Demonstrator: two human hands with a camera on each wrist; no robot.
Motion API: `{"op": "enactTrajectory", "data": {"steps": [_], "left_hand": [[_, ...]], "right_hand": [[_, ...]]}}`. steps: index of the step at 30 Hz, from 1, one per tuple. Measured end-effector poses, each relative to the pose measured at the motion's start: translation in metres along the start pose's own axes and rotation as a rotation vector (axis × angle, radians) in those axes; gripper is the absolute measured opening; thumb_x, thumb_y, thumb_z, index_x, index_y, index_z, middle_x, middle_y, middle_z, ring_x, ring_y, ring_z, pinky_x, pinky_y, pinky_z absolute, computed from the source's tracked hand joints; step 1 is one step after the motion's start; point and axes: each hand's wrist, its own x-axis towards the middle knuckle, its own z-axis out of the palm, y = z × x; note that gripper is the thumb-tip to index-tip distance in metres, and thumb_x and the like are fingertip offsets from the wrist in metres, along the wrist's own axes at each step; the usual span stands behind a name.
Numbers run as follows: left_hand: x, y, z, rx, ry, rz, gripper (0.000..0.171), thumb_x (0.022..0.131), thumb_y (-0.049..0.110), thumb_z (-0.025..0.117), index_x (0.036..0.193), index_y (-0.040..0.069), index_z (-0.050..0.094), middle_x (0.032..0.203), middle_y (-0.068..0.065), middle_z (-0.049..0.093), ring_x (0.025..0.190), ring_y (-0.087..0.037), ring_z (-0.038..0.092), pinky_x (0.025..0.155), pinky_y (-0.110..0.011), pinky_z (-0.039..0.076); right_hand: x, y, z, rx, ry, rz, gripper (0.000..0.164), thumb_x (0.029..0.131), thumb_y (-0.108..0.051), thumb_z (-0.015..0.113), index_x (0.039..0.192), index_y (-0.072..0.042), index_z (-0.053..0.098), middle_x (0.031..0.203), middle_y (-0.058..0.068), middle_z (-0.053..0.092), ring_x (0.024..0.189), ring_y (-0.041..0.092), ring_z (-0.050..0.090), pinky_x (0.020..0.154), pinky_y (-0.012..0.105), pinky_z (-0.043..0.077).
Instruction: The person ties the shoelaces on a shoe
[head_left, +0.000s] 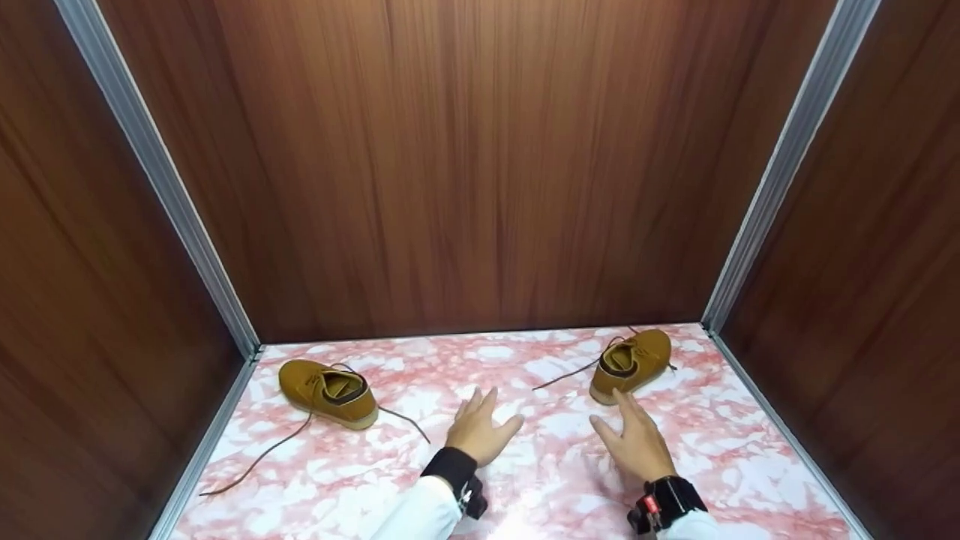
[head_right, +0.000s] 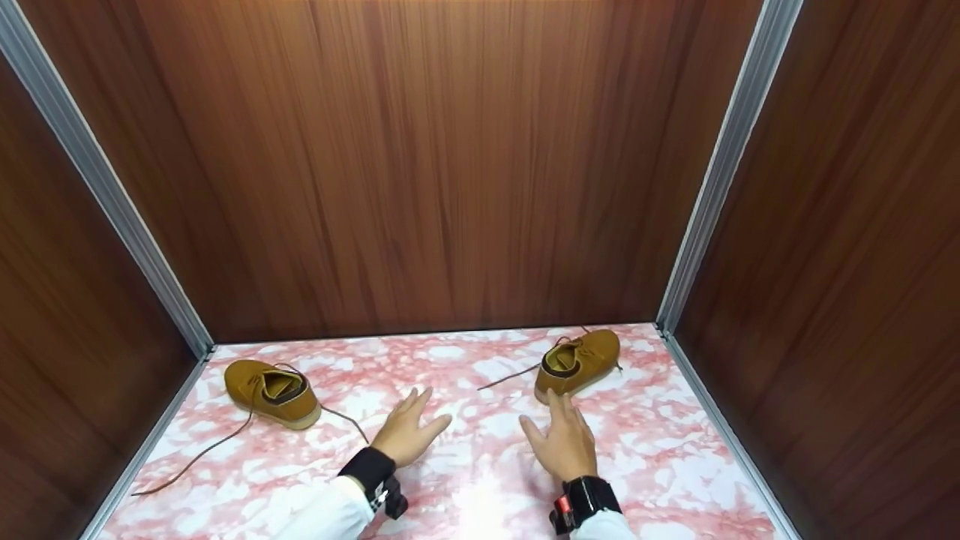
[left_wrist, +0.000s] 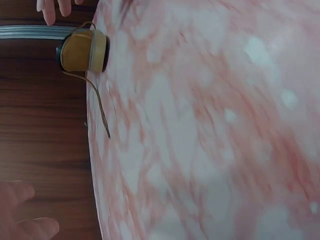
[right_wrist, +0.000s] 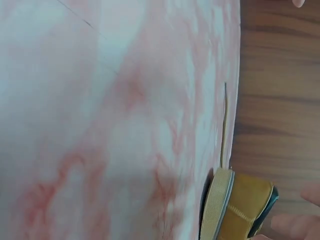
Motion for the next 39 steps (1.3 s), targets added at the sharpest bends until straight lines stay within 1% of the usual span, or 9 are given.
{"op": "enactTrajectory", "data": {"steps": [7, 14, 18, 21, 27, 32, 35, 37, 39], "left_hand": [[0.021, 0.024, 0.005, -0.082, -0.071, -0.017, 0.088, 0.084, 0.078, 0.043, 0.151, 0.022, 0.035, 0.159, -0.016, 0.029, 0.146, -0.044, 0.026, 0.117, -0.057, 0.027], [0.036, 0.048, 0.016, -0.088, -0.102, -0.020, 0.088, 0.082, 0.076, 0.045, 0.150, 0.020, 0.037, 0.157, -0.016, 0.034, 0.144, -0.040, 0.032, 0.115, -0.054, 0.031], [0.046, 0.062, 0.022, -0.084, -0.121, -0.019, 0.088, 0.083, 0.076, 0.044, 0.149, 0.019, 0.038, 0.156, -0.014, 0.036, 0.145, -0.035, 0.034, 0.116, -0.051, 0.031], [0.051, 0.074, 0.026, -0.115, -0.136, -0.034, 0.088, 0.082, 0.076, 0.045, 0.149, 0.019, 0.038, 0.156, -0.012, 0.037, 0.145, -0.033, 0.034, 0.117, -0.050, 0.031], [0.060, 0.088, 0.036, -0.136, -0.160, -0.038, 0.087, 0.083, 0.072, 0.046, 0.148, 0.015, 0.040, 0.154, -0.015, 0.040, 0.141, -0.038, 0.038, 0.115, -0.053, 0.032], [0.066, 0.094, 0.042, -0.125, -0.149, -0.056, 0.082, 0.085, 0.067, 0.048, 0.146, 0.013, 0.043, 0.151, -0.016, 0.043, 0.140, -0.038, 0.040, 0.114, -0.053, 0.033], [0.069, 0.098, 0.044, -0.146, -0.145, -0.067, 0.082, 0.084, 0.066, 0.049, 0.146, 0.012, 0.043, 0.151, -0.018, 0.044, 0.139, -0.038, 0.041, 0.114, -0.052, 0.034], [0.070, 0.100, 0.047, -0.162, -0.150, -0.074, 0.083, 0.084, 0.067, 0.049, 0.146, 0.012, 0.043, 0.151, -0.018, 0.043, 0.140, -0.038, 0.041, 0.114, -0.051, 0.034], [0.071, 0.102, 0.050, -0.171, -0.153, -0.077, 0.085, 0.083, 0.069, 0.049, 0.146, 0.012, 0.042, 0.151, -0.018, 0.043, 0.140, -0.038, 0.041, 0.114, -0.051, 0.034]], "right_hand": [[0.017, 0.005, -0.014, 0.081, 0.003, 0.073, 0.085, 0.092, -0.066, 0.044, 0.154, -0.012, 0.022, 0.158, 0.026, 0.022, 0.143, 0.047, 0.026, 0.117, 0.061, 0.022], [0.036, 0.008, -0.022, 0.148, 0.009, 0.153, 0.094, 0.088, -0.076, 0.038, 0.154, -0.012, 0.021, 0.156, 0.023, 0.031, 0.137, 0.046, 0.038, 0.114, 0.059, 0.029], [0.046, 0.010, -0.026, 0.180, -0.004, 0.193, 0.086, 0.092, -0.069, 0.040, 0.154, -0.013, 0.022, 0.154, 0.024, 0.034, 0.134, 0.046, 0.043, 0.114, 0.059, 0.031], [0.055, 0.012, -0.030, 0.190, -0.011, 0.217, 0.080, 0.095, -0.065, 0.039, 0.154, -0.013, 0.022, 0.153, 0.025, 0.036, 0.133, 0.047, 0.044, 0.113, 0.059, 0.031], [0.072, 0.017, -0.032, 0.219, -0.020, 0.254, 0.082, 0.095, -0.067, 0.035, 0.154, -0.012, 0.023, 0.155, 0.023, 0.033, 0.139, 0.046, 0.036, 0.116, 0.059, 0.027], [0.085, 0.017, -0.030, 0.266, -0.025, 0.329, 0.079, 0.098, -0.058, 0.034, 0.152, -0.002, 0.020, 0.155, 0.028, 0.028, 0.142, 0.046, 0.029, 0.119, 0.055, 0.023], [0.090, 0.016, -0.030, 0.301, -0.028, 0.407, 0.079, 0.098, -0.055, 0.035, 0.148, 0.005, 0.025, 0.148, 0.033, 0.036, 0.134, 0.046, 0.042, 0.111, 0.052, 0.037], [0.093, 0.016, -0.030, 0.314, -0.027, 0.446, 0.078, 0.098, -0.054, 0.036, 0.143, 0.009, 0.032, 0.140, 0.034, 0.044, 0.121, 0.043, 0.052, 0.097, 0.045, 0.048], [0.096, 0.018, -0.029, 0.311, -0.029, 0.462, 0.076, 0.098, -0.052, 0.037, 0.137, 0.013, 0.040, 0.131, 0.035, 0.051, 0.107, 0.040, 0.058, 0.081, 0.039, 0.053]]}}
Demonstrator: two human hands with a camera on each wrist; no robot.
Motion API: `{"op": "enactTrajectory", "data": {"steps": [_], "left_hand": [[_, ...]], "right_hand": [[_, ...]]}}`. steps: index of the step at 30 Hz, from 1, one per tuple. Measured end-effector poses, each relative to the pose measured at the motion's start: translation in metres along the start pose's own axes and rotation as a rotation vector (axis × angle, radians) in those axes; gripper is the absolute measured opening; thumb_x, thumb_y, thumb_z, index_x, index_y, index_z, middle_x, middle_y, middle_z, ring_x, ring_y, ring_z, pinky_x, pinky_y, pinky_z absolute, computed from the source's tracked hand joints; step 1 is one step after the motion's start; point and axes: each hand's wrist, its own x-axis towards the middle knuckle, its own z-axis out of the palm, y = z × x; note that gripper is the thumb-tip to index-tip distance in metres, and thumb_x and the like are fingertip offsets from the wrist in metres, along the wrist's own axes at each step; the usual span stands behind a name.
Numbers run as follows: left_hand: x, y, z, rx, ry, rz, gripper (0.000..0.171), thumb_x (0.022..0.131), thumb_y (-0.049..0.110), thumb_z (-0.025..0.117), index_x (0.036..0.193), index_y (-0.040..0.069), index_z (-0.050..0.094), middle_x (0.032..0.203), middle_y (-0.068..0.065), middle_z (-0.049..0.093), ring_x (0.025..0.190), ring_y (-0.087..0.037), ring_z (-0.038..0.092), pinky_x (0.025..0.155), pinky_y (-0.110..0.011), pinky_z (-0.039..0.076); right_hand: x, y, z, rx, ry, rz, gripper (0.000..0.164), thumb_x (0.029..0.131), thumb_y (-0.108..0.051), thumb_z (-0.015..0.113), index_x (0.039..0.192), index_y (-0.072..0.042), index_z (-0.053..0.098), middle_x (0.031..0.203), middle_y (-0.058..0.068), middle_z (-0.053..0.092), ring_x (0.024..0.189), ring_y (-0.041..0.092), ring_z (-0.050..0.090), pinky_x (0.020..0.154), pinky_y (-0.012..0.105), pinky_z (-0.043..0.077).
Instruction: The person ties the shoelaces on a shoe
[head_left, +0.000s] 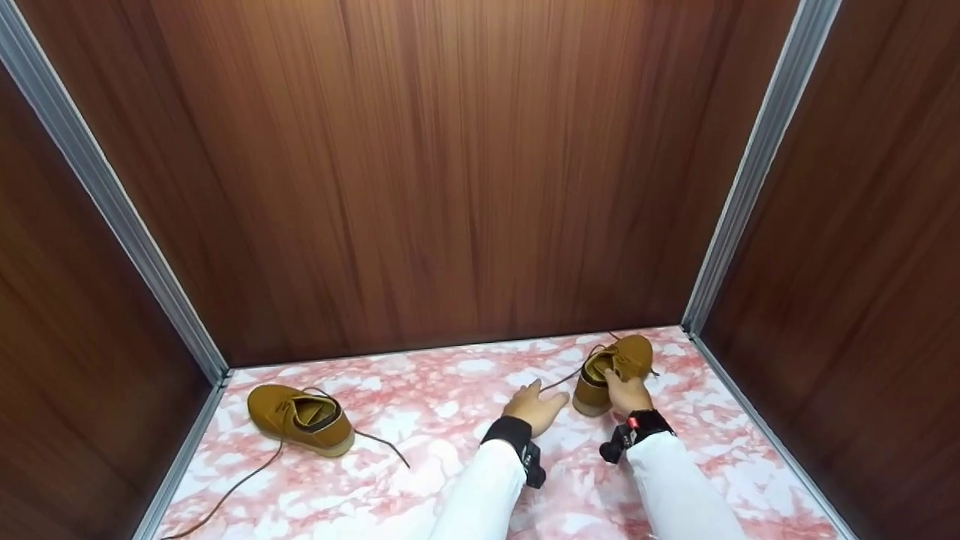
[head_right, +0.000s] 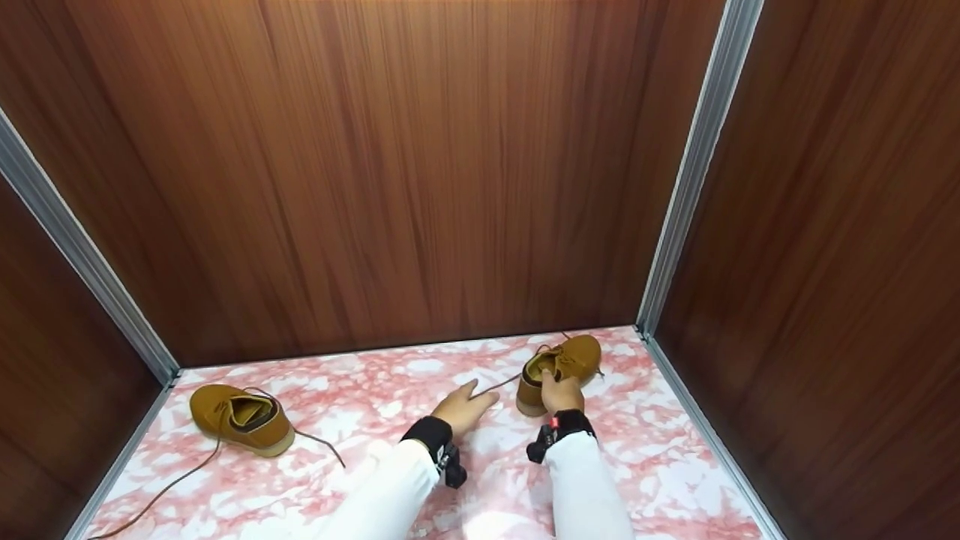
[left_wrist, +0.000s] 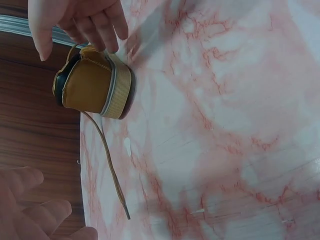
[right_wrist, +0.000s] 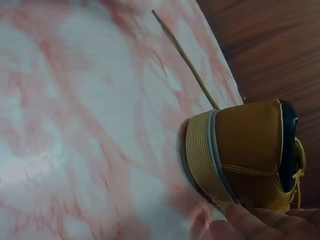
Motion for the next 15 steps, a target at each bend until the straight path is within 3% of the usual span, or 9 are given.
{"op": "enactTrajectory", "data": {"steps": [3, 7, 10, 15], "left_hand": [[0.000, -0.001, 0.003, -0.020, -0.008, -0.012, 0.086, 0.083, 0.070, 0.048, 0.147, 0.013, 0.042, 0.152, -0.017, 0.042, 0.140, -0.037, 0.040, 0.115, -0.050, 0.034], [0.001, -0.002, 0.003, -0.080, -0.011, -0.012, 0.085, 0.084, 0.067, 0.049, 0.147, 0.011, 0.041, 0.151, -0.017, 0.044, 0.140, -0.036, 0.041, 0.115, -0.050, 0.034], [0.003, -0.002, 0.004, -0.142, -0.026, -0.023, 0.083, 0.085, 0.066, 0.048, 0.147, 0.011, 0.041, 0.150, -0.015, 0.046, 0.139, -0.035, 0.042, 0.115, -0.049, 0.034], [0.007, 0.001, 0.006, -0.201, -0.045, -0.025, 0.077, 0.087, 0.064, 0.046, 0.142, 0.009, 0.048, 0.144, -0.014, 0.053, 0.134, -0.034, 0.048, 0.112, -0.048, 0.038]], "right_hand": [[0.006, 0.002, 0.003, -0.030, 0.002, 0.010, 0.075, 0.097, -0.049, 0.037, 0.131, 0.017, 0.046, 0.130, 0.037, 0.052, 0.107, 0.040, 0.059, 0.079, 0.036, 0.052], [0.013, 0.008, 0.007, -0.018, 0.013, 0.024, 0.076, 0.095, -0.048, 0.041, 0.132, 0.019, 0.044, 0.137, 0.039, 0.045, 0.122, 0.045, 0.052, 0.102, 0.045, 0.045], [0.015, 0.011, 0.011, 0.043, 0.000, 0.057, 0.077, 0.094, -0.049, 0.045, 0.134, 0.017, 0.043, 0.138, 0.037, 0.045, 0.124, 0.044, 0.051, 0.108, 0.047, 0.041], [0.017, 0.013, 0.014, 0.307, -0.056, 0.140, 0.063, 0.093, -0.043, 0.049, 0.129, 0.009, 0.045, 0.117, 0.029, 0.054, 0.097, 0.039, 0.067, 0.084, 0.046, 0.058]]}}
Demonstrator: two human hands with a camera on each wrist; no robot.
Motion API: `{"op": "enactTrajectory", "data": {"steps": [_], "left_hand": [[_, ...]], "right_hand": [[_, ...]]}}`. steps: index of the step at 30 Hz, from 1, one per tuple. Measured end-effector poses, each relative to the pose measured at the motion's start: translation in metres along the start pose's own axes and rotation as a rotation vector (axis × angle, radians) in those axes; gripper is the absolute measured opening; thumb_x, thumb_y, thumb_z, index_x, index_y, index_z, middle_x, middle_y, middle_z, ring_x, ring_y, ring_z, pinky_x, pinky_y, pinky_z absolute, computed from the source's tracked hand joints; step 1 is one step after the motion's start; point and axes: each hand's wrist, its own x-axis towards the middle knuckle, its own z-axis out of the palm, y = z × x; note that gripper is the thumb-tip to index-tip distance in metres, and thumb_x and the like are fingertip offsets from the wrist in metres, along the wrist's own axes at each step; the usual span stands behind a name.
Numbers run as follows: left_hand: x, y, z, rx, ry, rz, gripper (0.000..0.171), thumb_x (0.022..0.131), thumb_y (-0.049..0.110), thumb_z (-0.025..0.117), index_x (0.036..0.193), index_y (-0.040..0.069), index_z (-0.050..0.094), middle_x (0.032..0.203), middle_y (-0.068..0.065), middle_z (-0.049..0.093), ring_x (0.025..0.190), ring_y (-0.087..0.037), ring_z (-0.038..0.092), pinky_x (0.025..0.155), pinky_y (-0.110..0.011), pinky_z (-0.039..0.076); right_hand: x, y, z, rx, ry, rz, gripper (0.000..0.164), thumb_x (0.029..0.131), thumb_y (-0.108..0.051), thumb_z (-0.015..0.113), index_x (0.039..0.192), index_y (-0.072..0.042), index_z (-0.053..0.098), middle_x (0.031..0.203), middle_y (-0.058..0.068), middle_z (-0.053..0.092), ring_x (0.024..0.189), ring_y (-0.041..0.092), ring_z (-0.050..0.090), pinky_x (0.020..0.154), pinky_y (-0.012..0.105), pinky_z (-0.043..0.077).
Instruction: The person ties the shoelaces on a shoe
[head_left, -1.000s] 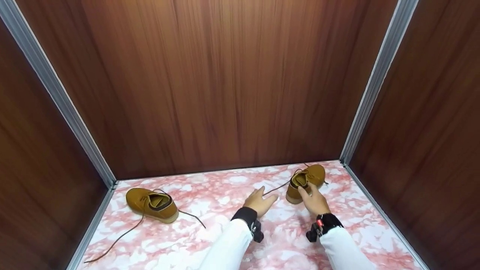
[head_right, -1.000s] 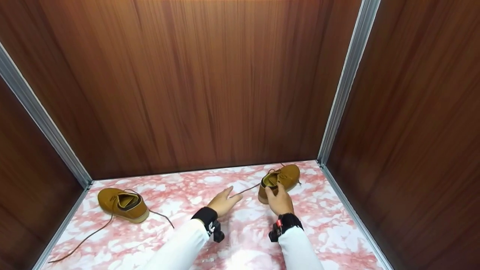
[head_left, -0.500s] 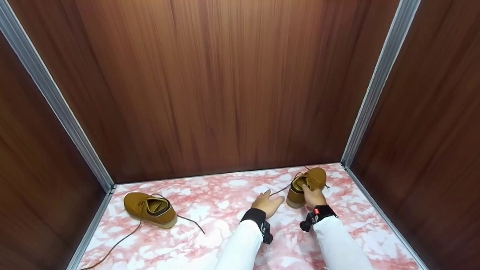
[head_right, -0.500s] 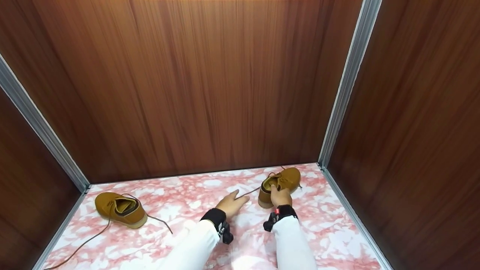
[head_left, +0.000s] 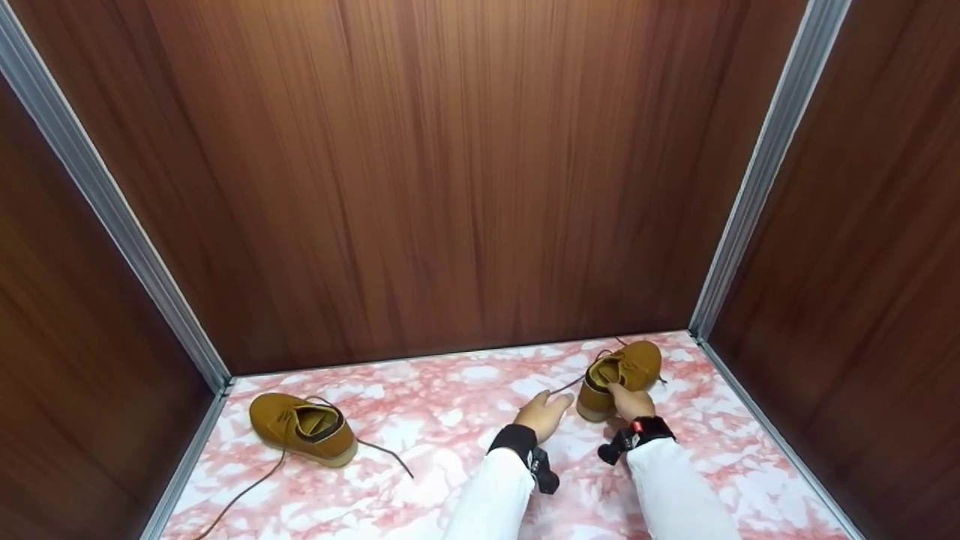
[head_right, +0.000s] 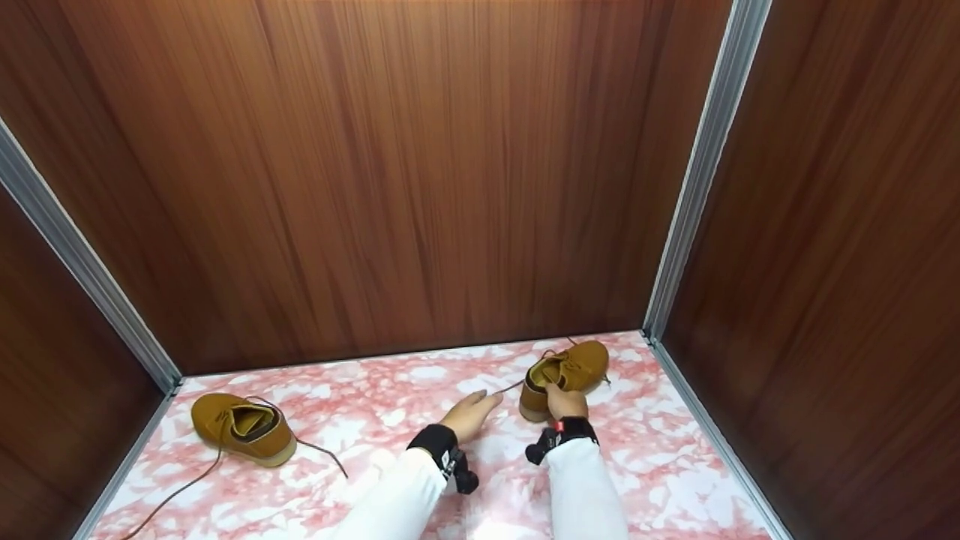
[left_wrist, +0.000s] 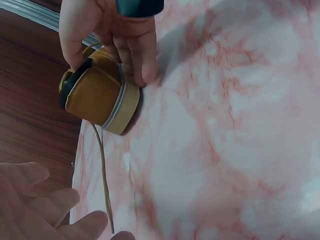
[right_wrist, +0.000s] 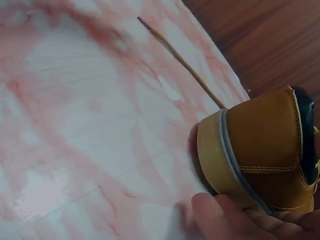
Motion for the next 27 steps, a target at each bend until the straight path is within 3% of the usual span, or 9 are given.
{"op": "enactTrajectory", "data": {"steps": [2, 5, 9, 16, 20, 27], "left_hand": [[-0.001, 0.001, 0.003, -0.008, -0.006, 0.022, 0.070, 0.088, 0.061, 0.048, 0.133, 0.008, 0.057, 0.135, -0.013, 0.060, 0.128, -0.033, 0.054, 0.108, -0.046, 0.042], [-0.003, 0.003, 0.010, -0.019, -0.019, 0.037, 0.059, 0.088, 0.057, 0.052, 0.118, 0.009, 0.067, 0.121, -0.010, 0.069, 0.116, -0.028, 0.062, 0.100, -0.042, 0.048], [-0.007, 0.007, 0.018, -0.033, -0.026, 0.031, 0.053, 0.088, 0.054, 0.055, 0.111, 0.009, 0.069, 0.113, -0.008, 0.071, 0.109, -0.026, 0.064, 0.095, -0.040, 0.051], [-0.010, 0.006, 0.017, -0.031, -0.015, 0.015, 0.061, 0.087, 0.055, 0.055, 0.120, 0.004, 0.062, 0.122, -0.014, 0.066, 0.115, -0.030, 0.061, 0.099, -0.043, 0.048], [-0.008, 0.003, 0.014, -0.014, -0.003, 0.019, 0.066, 0.086, 0.056, 0.054, 0.124, 0.003, 0.060, 0.128, -0.014, 0.064, 0.121, -0.031, 0.058, 0.103, -0.043, 0.046], [-0.004, -0.008, 0.008, -0.011, 0.005, 0.009, 0.068, 0.087, 0.056, 0.053, 0.130, 0.004, 0.057, 0.131, -0.014, 0.062, 0.124, -0.030, 0.057, 0.105, -0.042, 0.044]], "right_hand": [[0.000, 0.001, -0.001, 0.100, -0.007, 0.036, 0.055, 0.091, -0.038, 0.050, 0.124, 0.006, 0.045, 0.104, 0.022, 0.056, 0.084, 0.036, 0.069, 0.074, 0.047, 0.060], [0.001, 0.002, -0.004, 0.113, 0.004, 0.049, 0.053, 0.091, -0.039, 0.050, 0.121, 0.006, 0.047, 0.096, 0.020, 0.058, 0.074, 0.031, 0.068, 0.067, 0.045, 0.060], [0.002, 0.004, -0.010, -0.005, 0.019, -0.001, 0.067, 0.092, -0.045, 0.051, 0.127, 0.013, 0.047, 0.113, 0.029, 0.056, 0.074, 0.033, 0.071, 0.064, 0.040, 0.060], [-0.002, -0.007, -0.015, -0.295, 0.086, -0.065, 0.064, 0.091, -0.039, 0.044, 0.123, 0.016, 0.053, 0.125, 0.035, 0.054, 0.097, 0.034, 0.064, 0.087, 0.033, 0.053], [0.000, -0.008, -0.017, -0.374, 0.092, -0.095, 0.065, 0.092, -0.036, 0.041, 0.124, 0.019, 0.050, 0.129, 0.038, 0.051, 0.103, 0.036, 0.061, 0.091, 0.036, 0.050], [0.005, 0.004, -0.019, -0.230, 0.004, -0.082, 0.053, 0.093, -0.025, 0.041, 0.122, 0.018, 0.046, 0.128, 0.039, 0.047, 0.072, 0.030, 0.071, 0.062, 0.029, 0.060]]}}
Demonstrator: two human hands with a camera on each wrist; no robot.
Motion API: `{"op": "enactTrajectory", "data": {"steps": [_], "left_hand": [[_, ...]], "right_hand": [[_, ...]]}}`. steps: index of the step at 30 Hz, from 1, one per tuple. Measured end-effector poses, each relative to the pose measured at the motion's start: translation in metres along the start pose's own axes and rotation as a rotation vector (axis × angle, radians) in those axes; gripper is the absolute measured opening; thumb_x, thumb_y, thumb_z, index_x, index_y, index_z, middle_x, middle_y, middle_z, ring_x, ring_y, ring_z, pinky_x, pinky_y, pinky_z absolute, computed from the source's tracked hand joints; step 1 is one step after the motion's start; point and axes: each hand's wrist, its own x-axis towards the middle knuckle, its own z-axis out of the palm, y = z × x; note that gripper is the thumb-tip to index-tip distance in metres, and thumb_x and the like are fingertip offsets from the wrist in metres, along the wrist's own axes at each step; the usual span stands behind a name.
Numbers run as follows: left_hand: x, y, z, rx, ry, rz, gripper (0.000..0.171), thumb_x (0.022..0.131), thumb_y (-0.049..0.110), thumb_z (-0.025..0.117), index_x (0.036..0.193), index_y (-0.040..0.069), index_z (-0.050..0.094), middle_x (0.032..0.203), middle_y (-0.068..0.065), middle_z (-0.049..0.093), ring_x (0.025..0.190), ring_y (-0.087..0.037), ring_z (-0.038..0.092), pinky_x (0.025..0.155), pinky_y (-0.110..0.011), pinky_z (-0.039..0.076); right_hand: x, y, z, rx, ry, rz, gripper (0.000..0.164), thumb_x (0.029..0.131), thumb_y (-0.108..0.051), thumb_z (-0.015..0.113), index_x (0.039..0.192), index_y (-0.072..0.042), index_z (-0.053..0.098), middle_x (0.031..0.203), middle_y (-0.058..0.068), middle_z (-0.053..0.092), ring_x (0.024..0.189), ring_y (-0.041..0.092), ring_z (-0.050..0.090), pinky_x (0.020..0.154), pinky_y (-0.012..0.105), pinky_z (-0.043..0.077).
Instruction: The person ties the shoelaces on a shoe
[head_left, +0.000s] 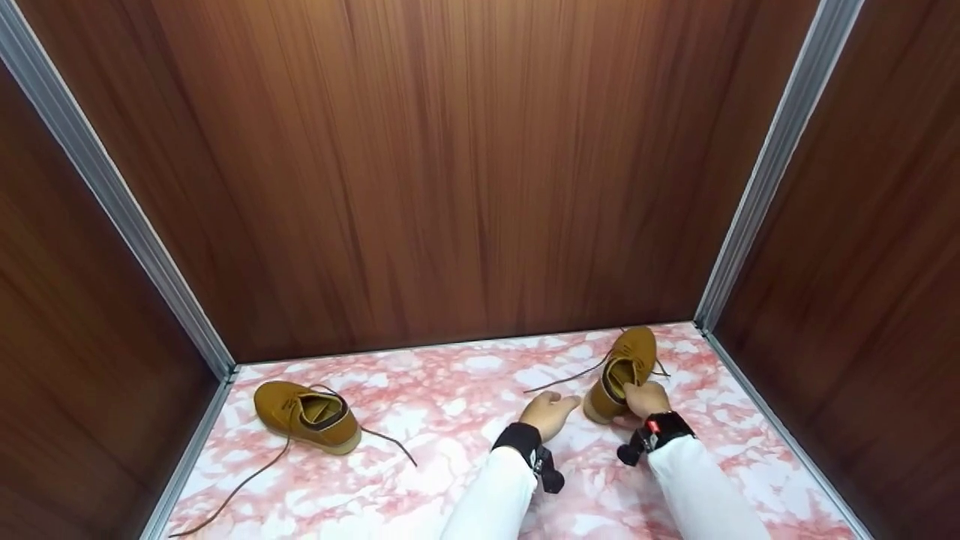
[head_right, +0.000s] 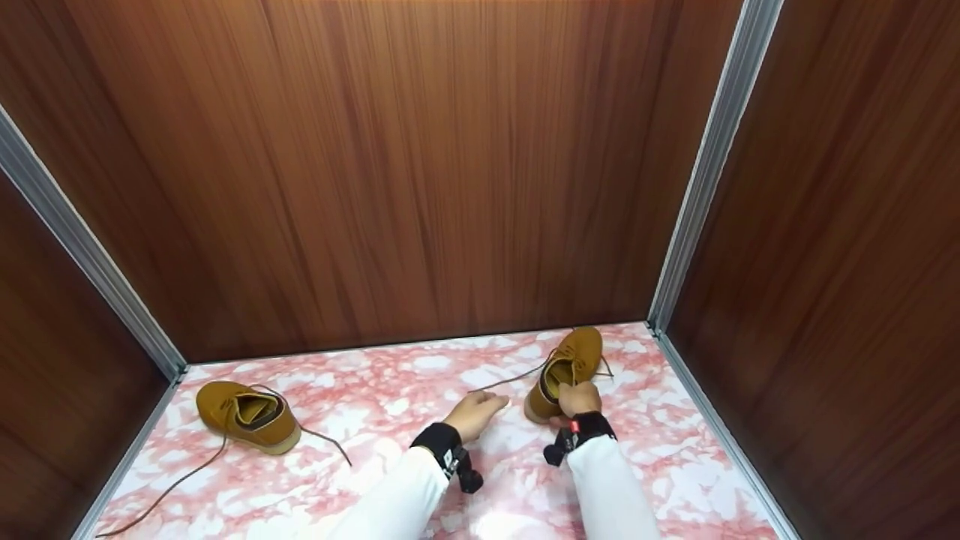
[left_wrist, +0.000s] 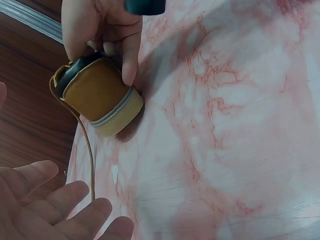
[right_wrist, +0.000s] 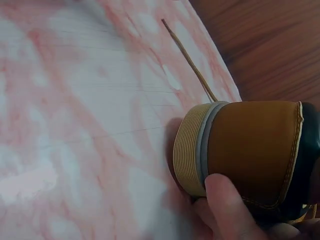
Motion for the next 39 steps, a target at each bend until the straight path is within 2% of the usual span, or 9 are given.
{"op": "enactTrajectory", "data": {"steps": [3, 6, 8, 14, 19, 25, 31, 34, 39], "left_hand": [[-0.001, -0.007, -0.004, -0.017, -0.002, -0.010, 0.069, 0.088, 0.056, 0.052, 0.133, 0.005, 0.055, 0.133, -0.013, 0.061, 0.125, -0.029, 0.056, 0.106, -0.041, 0.044], [-0.003, -0.015, -0.006, -0.054, 0.002, -0.009, 0.070, 0.088, 0.057, 0.053, 0.134, 0.004, 0.054, 0.135, -0.014, 0.060, 0.126, -0.030, 0.056, 0.106, -0.042, 0.044], [-0.005, -0.020, -0.007, -0.070, 0.003, -0.012, 0.071, 0.088, 0.057, 0.053, 0.134, 0.004, 0.054, 0.134, -0.014, 0.060, 0.125, -0.030, 0.056, 0.106, -0.042, 0.044], [-0.013, -0.033, -0.010, -0.098, 0.000, 0.013, 0.068, 0.089, 0.052, 0.054, 0.134, 0.001, 0.054, 0.134, -0.017, 0.060, 0.124, -0.033, 0.057, 0.104, -0.045, 0.046], [-0.020, -0.040, -0.017, -0.167, -0.030, 0.030, 0.068, 0.091, 0.049, 0.056, 0.138, 0.000, 0.049, 0.134, -0.019, 0.059, 0.124, -0.033, 0.057, 0.105, -0.046, 0.045], [-0.032, -0.053, -0.030, -0.214, -0.050, 0.059, 0.066, 0.090, 0.051, 0.059, 0.139, 0.007, 0.051, 0.135, -0.016, 0.059, 0.127, -0.032, 0.055, 0.109, -0.047, 0.042], [-0.050, -0.069, -0.046, -0.160, -0.063, 0.087, 0.068, 0.089, 0.053, 0.060, 0.138, 0.007, 0.051, 0.134, -0.017, 0.060, 0.126, -0.034, 0.055, 0.108, -0.050, 0.042], [-0.061, -0.074, -0.053, -0.129, -0.050, 0.074, 0.074, 0.087, 0.054, 0.063, 0.141, 0.006, 0.047, 0.137, -0.020, 0.057, 0.127, -0.036, 0.054, 0.108, -0.052, 0.041], [-0.078, -0.085, -0.060, -0.111, -0.024, 0.057, 0.079, 0.084, 0.053, 0.066, 0.145, 0.008, 0.042, 0.140, -0.021, 0.054, 0.128, -0.037, 0.052, 0.108, -0.054, 0.041]], "right_hand": [[-0.005, 0.001, 0.003, 0.002, -0.013, -0.029, 0.048, 0.092, -0.023, 0.043, 0.117, 0.018, 0.047, 0.120, 0.037, 0.050, 0.069, 0.024, 0.069, 0.060, 0.028, 0.059], [-0.013, 0.001, 0.008, 0.072, -0.042, -0.035, 0.039, 0.092, -0.020, 0.045, 0.112, 0.013, 0.048, 0.110, 0.029, 0.053, 0.067, 0.029, 0.072, 0.063, 0.034, 0.061], [-0.020, 0.000, 0.012, 0.045, -0.053, -0.072, 0.034, 0.092, -0.019, 0.046, 0.106, 0.012, 0.052, 0.101, 0.022, 0.056, 0.065, 0.024, 0.070, 0.064, 0.035, 0.061], [-0.045, -0.006, 0.031, -0.035, -0.089, -0.167, 0.027, 0.094, -0.016, 0.050, 0.090, 0.007, 0.063, 0.083, 0.015, 0.065, 0.066, 0.023, 0.070, 0.063, 0.034, 0.060], [-0.069, -0.015, 0.053, 0.006, -0.137, -0.233, 0.020, 0.091, -0.011, 0.055, 0.092, 0.005, 0.066, 0.084, 0.015, 0.067, 0.071, 0.021, 0.068, 0.064, 0.035, 0.060], [-0.098, -0.022, 0.076, 0.009, -0.198, -0.294, 0.016, 0.086, -0.004, 0.053, 0.089, 0.003, 0.067, 0.079, 0.011, 0.066, 0.069, 0.018, 0.065, 0.061, 0.037, 0.059], [-0.122, -0.023, 0.091, 0.008, -0.265, -0.327, 0.017, 0.086, -0.002, 0.052, 0.093, 0.004, 0.066, 0.080, 0.010, 0.066, 0.068, 0.018, 0.065, 0.062, 0.037, 0.059], [-0.133, -0.023, 0.097, -0.021, -0.287, -0.369, 0.017, 0.085, -0.003, 0.053, 0.095, 0.004, 0.066, 0.082, 0.010, 0.065, 0.071, 0.016, 0.064, 0.063, 0.033, 0.058], [-0.149, -0.021, 0.106, -0.020, -0.342, -0.391, 0.023, 0.085, -0.004, 0.054, 0.103, 0.006, 0.065, 0.087, 0.010, 0.066, 0.074, 0.017, 0.064, 0.062, 0.035, 0.059]]}}
